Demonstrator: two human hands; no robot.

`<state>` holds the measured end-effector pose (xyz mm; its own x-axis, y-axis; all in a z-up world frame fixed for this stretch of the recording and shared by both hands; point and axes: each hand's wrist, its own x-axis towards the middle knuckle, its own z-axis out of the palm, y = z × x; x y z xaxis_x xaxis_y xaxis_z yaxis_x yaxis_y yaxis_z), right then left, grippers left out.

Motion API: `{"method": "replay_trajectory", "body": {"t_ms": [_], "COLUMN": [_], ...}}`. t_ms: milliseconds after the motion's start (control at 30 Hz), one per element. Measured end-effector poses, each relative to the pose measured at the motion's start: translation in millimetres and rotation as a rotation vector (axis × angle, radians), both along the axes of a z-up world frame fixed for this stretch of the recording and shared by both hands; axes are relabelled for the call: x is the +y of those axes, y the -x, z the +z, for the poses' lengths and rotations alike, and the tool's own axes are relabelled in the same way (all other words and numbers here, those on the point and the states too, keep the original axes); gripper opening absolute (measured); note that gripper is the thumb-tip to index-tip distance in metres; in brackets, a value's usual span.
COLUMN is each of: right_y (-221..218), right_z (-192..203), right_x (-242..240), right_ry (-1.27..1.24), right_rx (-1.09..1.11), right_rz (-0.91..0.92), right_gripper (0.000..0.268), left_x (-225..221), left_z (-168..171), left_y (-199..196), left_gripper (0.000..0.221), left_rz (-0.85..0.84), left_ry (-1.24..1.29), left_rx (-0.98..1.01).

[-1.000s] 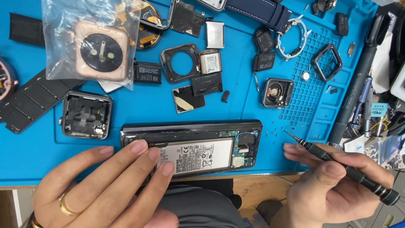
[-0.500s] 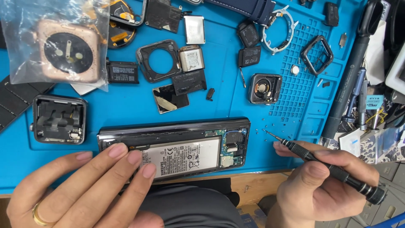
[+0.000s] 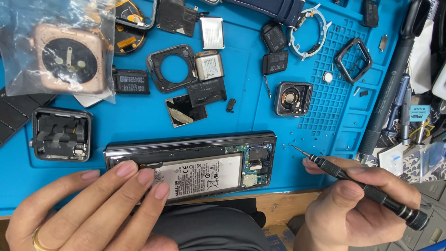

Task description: Repairing internal components of a smartphone and smartwatches on a specialized repair mat.

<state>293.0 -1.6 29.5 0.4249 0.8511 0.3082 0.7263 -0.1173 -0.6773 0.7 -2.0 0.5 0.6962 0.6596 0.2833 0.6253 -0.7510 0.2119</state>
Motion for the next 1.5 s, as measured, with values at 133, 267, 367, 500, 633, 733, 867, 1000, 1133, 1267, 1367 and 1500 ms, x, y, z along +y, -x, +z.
{"method": "replay_trajectory", "body": {"t_ms": [133,267,367,500,633,733,867,1000,1133,1267,1367,1500], "right_y": [0.5,-0.1,1.2,-1.5,5.1,25.1,21.9,38.0,-25.0,-81.8,-66.9,-50.1], "right_z": [-0.2,-0.5,-1.2,-1.4,2.5,2.5,8.4,36.2,42.3,16.8,21.4,30.1], "right_x": [-1.4,-1.2,2.7,0.2,-10.3,-16.5,-16.5,-4.9,53.5,72.5,67.9,56.1], "right_ry": [0.017,0.011,-0.015,-0.049,-0.063,-0.07,0.057,0.181,0.785,1.601,1.477,1.198], "right_rx": [0.005,0.021,0.027,0.056,-0.017,0.053,0.028,-0.166,0.02,0.514,0.379,0.126], "right_rz": [-0.027,-0.024,0.016,0.013,0.05,0.078,0.321,0.295,0.768,0.599,0.692,0.85], "right_gripper": [0.049,0.05,0.052,0.053,0.049,0.044,0.034,0.038,0.031,0.063,0.058,0.05], "left_x": [0.0,-1.7,-1.0,1.4,8.3,10.4,15.5,14.8,13.4,14.6,13.5,15.8], "left_z": [-1.6,-2.1,-0.2,2.9,8.5,12.2,12.1,6.7,-1.5,-7.5,-12.9,-17.1], "left_y": [0.7,0.4,-2.2,-6.8,-7.6,-3.0,3.3,12.7,19.2,20.7,24.5,28.4], "left_gripper": [0.072,0.073,0.07,0.067,0.061,0.057,0.05,0.051,0.049,0.048,0.027,0.021], "left_rz": [-0.007,-0.006,0.02,0.053,0.104,0.133,0.167,0.175,0.17,0.215,0.203,0.187], "left_ry": [-0.005,0.002,-0.001,-0.005,-0.069,-0.09,-0.154,-0.168,-0.176,-0.211,-0.213,-0.235], "left_rx": [0.009,0.021,0.009,-0.003,-0.106,-0.152,-0.241,-0.259,-0.268,-0.29,-0.274,-0.269]}}
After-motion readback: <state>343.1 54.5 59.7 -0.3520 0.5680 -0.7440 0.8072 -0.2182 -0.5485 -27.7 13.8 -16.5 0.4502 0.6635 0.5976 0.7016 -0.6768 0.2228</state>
